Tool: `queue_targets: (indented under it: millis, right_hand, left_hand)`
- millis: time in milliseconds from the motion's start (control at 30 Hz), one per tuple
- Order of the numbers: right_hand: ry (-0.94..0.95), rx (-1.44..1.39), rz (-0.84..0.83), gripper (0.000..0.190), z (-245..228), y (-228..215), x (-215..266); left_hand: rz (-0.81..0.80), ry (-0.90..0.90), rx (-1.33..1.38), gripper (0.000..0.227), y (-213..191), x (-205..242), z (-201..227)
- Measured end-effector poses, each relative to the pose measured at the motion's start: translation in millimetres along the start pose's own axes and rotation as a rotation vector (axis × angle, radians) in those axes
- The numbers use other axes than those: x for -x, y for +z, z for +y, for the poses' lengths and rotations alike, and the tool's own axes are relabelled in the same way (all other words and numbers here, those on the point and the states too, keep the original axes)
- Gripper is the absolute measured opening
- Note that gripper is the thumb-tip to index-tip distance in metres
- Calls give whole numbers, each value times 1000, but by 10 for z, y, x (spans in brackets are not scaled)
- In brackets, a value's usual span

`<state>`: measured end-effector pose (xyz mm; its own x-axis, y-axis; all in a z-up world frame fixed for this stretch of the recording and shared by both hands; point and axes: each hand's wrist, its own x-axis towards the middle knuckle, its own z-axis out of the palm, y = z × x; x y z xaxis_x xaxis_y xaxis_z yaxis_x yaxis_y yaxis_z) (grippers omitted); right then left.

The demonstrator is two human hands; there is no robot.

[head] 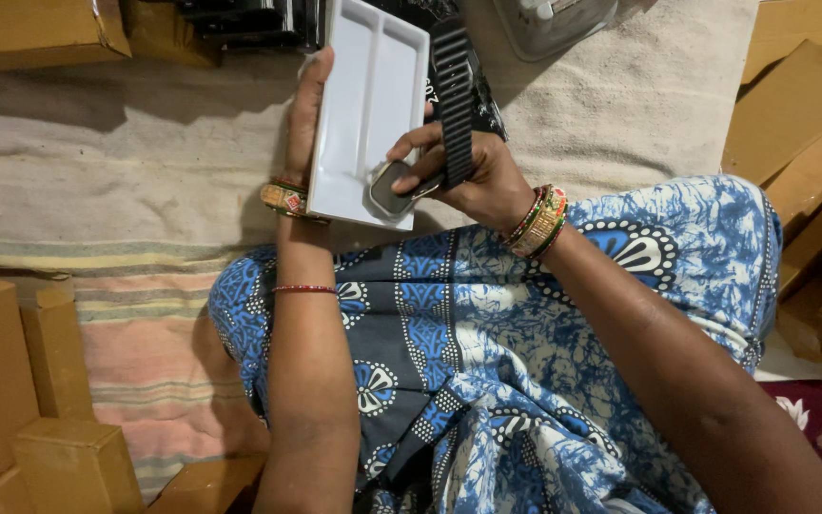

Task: The person places smartwatch boxes into small cardboard shipping boxes, closes the flaps, and seals them with clear packing tape. The person repeats this process for multiple units, handling the boxes and a tape dispenser.

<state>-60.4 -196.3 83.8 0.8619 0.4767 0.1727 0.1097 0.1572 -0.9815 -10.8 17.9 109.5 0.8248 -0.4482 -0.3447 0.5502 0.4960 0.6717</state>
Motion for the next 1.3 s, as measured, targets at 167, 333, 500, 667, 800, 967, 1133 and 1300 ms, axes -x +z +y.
queue_targets:
  millis: [167,333,500,667,800,967,1133,1300]
  right_hand:
    - [152,-83,-32,38,-95,35,12]
    - [65,-26,40,41,-60,-9,-12]
    - [54,-147,227,24,114,-103,-28]
    - [299,-350,329,14,207,-210,21]
    - [466,-263,395,12,225,-171,9]
    - [282,-160,378,20,199,-63,-32]
    - [359,-150,396,16,182,14,-30]
    - [338,-153,417,14,201,86,-32]
  left_hand:
    - [-9,-57,99,57,-80,-55,-117]
    - [108,85,-23,67,-181,-66,-107]
    - [-137,87,110,87,-194,-58,-53]
    - [-213,186,167,94,-211,-63,-39]
    - [-157,240,194,90,-262,-48,-19]
    - [-45,314,172,89,-261,-97,-85]
    - [-78,298,116,89,-225,-117,-134]
    - [-70,256,180,92,-188,-121,-131]
